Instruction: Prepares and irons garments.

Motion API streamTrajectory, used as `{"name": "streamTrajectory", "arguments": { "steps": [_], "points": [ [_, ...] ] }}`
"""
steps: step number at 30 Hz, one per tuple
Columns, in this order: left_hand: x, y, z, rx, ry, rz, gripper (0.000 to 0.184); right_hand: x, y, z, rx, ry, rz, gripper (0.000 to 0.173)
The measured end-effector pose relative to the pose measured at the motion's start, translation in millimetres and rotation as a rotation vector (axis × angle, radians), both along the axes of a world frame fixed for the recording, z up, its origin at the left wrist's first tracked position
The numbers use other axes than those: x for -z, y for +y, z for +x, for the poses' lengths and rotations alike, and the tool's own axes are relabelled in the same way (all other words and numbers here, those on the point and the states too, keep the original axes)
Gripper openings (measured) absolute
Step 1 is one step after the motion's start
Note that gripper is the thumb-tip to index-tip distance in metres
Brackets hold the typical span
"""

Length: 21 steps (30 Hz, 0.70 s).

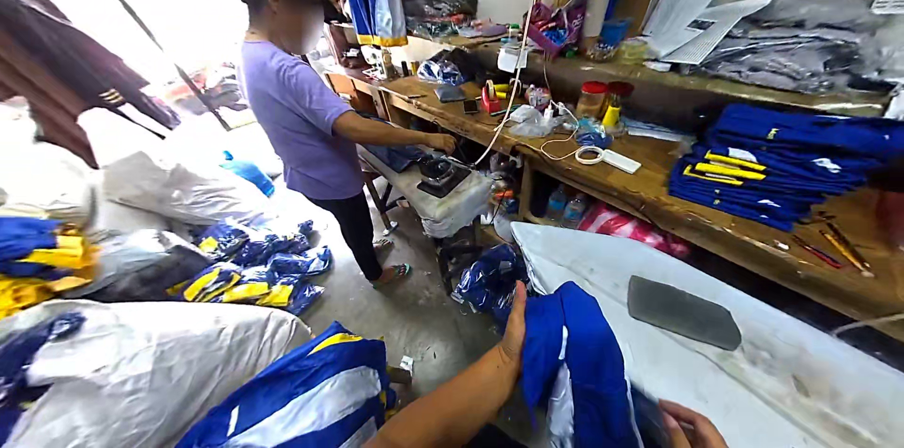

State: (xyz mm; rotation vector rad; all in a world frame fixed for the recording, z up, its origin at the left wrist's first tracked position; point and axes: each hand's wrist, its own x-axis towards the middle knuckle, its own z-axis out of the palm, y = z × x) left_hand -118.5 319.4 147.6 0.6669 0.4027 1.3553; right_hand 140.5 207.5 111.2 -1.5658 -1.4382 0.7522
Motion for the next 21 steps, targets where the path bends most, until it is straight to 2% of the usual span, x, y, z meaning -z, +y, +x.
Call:
{"name": "streamTrajectory", "arguments": {
  "steps": [2,5,6,7,8,10,11,13,15,18,21],
  "points": [
    [-24,-19,19,0.15,0.156,-0.055,0.079,-29,10,-17,-0.103,-0.104,0.224,0.041],
    [-43,-32,55,0.255,0.258,-0.051,0.085,-65,15,-52,-0.221,-0.2,0.381,0.092],
    [-46,-32,63,0.264,0.27,-0.043,0.087,-68,16,-62,-0.214,-0.221,0.4,0.099],
    [-50,-32,68,0.26,0.295,-0.04,0.091,-67,17,-69,-0.197,-0.235,0.416,0.097],
    [-54,-32,71,0.231,0.329,-0.044,0.089,-62,20,-72,-0.177,-0.238,0.436,0.088],
    [-61,-31,71,0.14,0.343,-0.051,0.076,-51,28,-62,-0.205,-0.172,0.478,0.065],
    [-64,-28,65,0.088,0.321,-0.044,0.074,-47,33,-52,-0.281,-0.098,0.462,0.059],
    [-67,-21,48,-0.035,0.222,-0.012,0.072,-37,48,-30,-0.436,0.031,0.345,0.064],
    [-69,-11,29,-0.163,0.106,0.039,0.053,-13,68,-7,-0.376,0.087,0.135,0.057],
    [-75,6,7,-0.319,0.004,0.211,0.037,25,112,25,0.025,0.268,-0.365,0.039],
    [-81,26,5,-0.364,-0.084,0.325,0.037,54,153,47,0.421,0.584,-0.614,0.045]
  ]
}}
